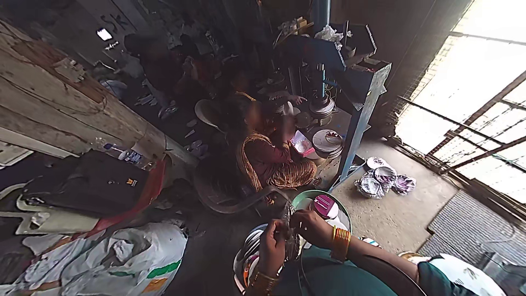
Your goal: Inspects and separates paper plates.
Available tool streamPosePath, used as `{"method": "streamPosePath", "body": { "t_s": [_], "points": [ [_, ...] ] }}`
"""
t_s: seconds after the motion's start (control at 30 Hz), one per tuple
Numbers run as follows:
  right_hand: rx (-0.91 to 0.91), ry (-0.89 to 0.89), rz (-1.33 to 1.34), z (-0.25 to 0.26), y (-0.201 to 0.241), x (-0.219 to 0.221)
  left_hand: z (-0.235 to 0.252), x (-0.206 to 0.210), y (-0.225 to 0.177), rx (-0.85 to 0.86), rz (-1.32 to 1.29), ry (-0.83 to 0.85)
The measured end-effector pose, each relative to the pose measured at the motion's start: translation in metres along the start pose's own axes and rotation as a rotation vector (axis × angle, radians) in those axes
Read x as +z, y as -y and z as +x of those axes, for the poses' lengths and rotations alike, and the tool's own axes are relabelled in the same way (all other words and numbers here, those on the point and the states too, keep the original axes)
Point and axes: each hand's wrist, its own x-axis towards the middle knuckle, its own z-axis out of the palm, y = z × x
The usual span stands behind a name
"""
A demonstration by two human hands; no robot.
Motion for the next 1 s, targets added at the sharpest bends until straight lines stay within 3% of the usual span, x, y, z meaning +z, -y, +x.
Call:
{"method": "streamPosePath", "body": {
  "t_s": [0.23, 0.6, 0.73, 0.9, 1.0],
  "points": [
    [0.186, -0.087, 0.176, -0.003, -0.005, 0.006, 0.004, 0.001, 0.012, -0.239, -0.491, -0.013],
    [-0.075, -0.137, 0.137, -0.003, -0.022, 0.019, 0.01, 0.002, 0.003, -0.417, -0.919, -0.072],
    [-0.061, -0.172, 0.132, -0.005, -0.018, 0.028, 0.007, 0.007, 0.004, -0.487, -0.955, -0.113],
    [-0.206, -0.182, 0.114, -0.006, -0.027, 0.036, 0.01, 0.008, 0.012, -0.584, -1.077, -0.214],
    [-0.272, -0.274, -0.048, -0.005, -0.032, 0.039, 0.013, 0.011, 0.006, -0.64, -1.037, -0.258]
  ]
}}
